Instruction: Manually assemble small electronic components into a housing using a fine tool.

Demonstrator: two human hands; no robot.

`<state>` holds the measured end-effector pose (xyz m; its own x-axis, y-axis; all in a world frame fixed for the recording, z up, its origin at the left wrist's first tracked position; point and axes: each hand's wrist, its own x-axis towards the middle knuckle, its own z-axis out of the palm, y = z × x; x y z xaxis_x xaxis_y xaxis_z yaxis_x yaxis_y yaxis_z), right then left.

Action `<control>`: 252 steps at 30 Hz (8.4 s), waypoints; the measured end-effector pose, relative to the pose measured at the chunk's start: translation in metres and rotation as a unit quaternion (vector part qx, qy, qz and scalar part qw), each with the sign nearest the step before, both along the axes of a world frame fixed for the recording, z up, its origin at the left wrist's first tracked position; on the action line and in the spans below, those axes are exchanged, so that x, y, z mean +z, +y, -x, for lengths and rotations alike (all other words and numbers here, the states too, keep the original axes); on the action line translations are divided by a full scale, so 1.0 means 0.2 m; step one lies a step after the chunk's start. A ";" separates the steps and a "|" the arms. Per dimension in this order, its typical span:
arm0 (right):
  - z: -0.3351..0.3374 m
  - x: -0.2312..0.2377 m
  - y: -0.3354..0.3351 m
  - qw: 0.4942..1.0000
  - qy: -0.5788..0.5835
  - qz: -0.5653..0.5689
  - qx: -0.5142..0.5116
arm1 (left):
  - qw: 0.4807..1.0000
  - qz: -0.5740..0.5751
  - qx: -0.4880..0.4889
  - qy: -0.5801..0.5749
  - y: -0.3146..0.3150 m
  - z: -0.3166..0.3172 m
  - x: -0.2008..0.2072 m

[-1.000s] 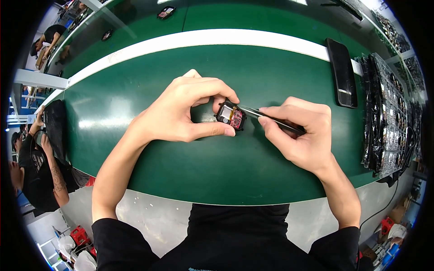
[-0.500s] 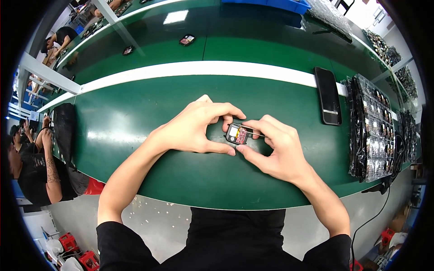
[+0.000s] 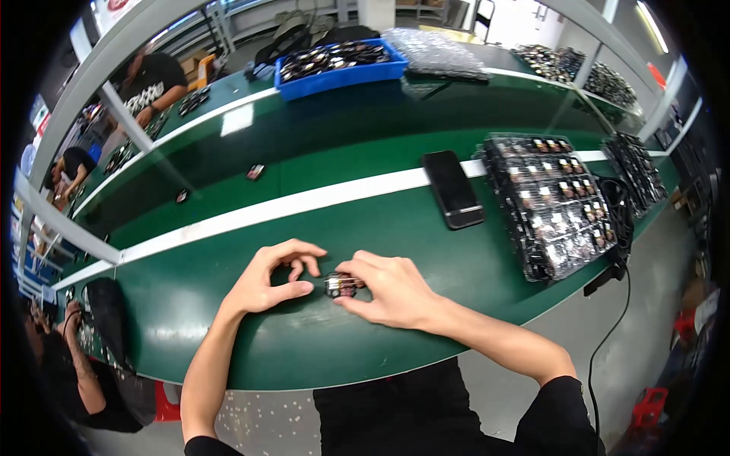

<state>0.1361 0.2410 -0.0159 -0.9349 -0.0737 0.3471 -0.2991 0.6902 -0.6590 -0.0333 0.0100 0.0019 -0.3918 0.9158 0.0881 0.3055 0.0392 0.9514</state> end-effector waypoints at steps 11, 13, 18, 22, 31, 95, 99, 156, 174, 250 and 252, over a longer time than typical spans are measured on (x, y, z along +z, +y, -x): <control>-0.28 0.57 0.51 0.975 0.066 -0.117 -0.179 | 0.880 0.017 0.320 0.351 0.07 0.47 -0.11; -0.29 0.62 0.70 0.954 0.037 -0.135 -0.266 | 0.847 0.056 0.372 0.376 0.11 0.56 -0.14; -0.41 0.58 1.28 0.862 0.004 -0.234 -0.450 | 0.834 0.119 0.403 0.358 0.26 0.67 -0.15; -0.44 0.52 1.45 0.822 -0.054 -0.244 -0.511 | 0.848 0.085 0.388 0.350 0.23 0.75 -0.19; -0.41 0.61 1.34 0.919 0.042 0.033 -0.391 | 0.904 0.016 0.229 0.362 0.16 0.27 -0.07; 0.08 -0.01 0.02 0.996 0.023 0.080 -0.037 | 0.968 0.045 0.086 0.233 -0.02 -0.07 -0.05; 0.08 -0.04 0.01 0.995 0.074 0.055 -0.032 | 0.967 0.041 0.091 0.235 -0.02 -0.07 -0.05; 0.09 0.02 0.03 0.989 -0.061 0.134 0.002 | 0.976 0.045 0.021 0.213 -0.06 0.00 -0.06; 0.08 0.00 0.03 0.990 -0.047 0.134 0.016 | 0.969 0.003 0.006 0.248 -0.05 -0.02 -0.07; -0.73 0.56 1.02 0.910 0.078 0.077 -0.400 | 0.914 0.082 0.036 0.396 0.14 -0.12 0.06; -0.59 0.60 0.79 0.930 0.054 0.135 -0.338 | 0.893 0.071 0.086 0.435 0.11 -0.15 0.03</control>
